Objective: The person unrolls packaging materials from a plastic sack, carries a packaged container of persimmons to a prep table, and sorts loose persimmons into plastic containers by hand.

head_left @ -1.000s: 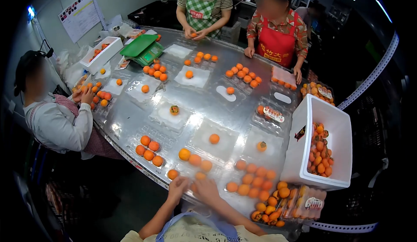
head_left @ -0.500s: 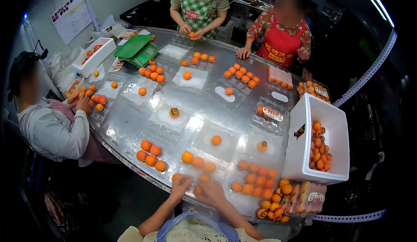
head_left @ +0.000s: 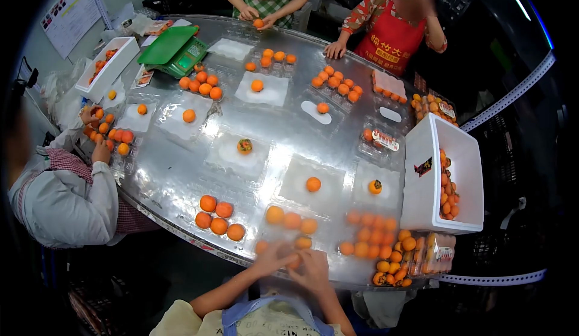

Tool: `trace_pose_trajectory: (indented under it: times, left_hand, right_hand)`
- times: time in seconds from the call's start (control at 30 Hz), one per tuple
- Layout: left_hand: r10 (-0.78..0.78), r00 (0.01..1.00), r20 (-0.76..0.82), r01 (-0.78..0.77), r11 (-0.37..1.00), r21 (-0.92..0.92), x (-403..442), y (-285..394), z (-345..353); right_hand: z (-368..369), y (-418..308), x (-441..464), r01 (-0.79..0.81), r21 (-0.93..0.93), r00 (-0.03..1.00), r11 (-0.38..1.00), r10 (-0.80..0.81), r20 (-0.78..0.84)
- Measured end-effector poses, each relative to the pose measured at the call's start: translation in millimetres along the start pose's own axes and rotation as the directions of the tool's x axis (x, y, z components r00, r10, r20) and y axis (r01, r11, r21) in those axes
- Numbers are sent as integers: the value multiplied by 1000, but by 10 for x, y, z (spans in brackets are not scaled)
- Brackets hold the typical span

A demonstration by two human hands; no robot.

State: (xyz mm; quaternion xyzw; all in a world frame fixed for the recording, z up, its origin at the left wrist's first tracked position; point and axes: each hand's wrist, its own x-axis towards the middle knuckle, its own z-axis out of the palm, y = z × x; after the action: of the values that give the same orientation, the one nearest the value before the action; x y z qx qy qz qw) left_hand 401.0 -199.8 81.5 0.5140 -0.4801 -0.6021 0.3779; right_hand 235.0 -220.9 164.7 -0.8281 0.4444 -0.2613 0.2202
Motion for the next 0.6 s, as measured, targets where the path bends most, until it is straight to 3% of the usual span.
trace_pose_trajectory:
  times: [0.17,0.37,0.47,0.6]
  left_hand:
    - [21,997,68,-10,986,-165,-26,147,104]
    - [48,998,45,-32,950,-310,-58,399,329]
    - [-4,1000,20,9,966,-259,0,202,468]
    - [-51,999,12,52,979,-199,4,272,630]
  right_hand:
    - [-138,-27,41,16,11,999,1000,-15,-39]
    - [-345,162,92,171,23,985,985,-171,24]
    - [-478,239,80,221,72,971,973,-227,82]
    - [-546,434,-34,148,150,967,977,-175,188]
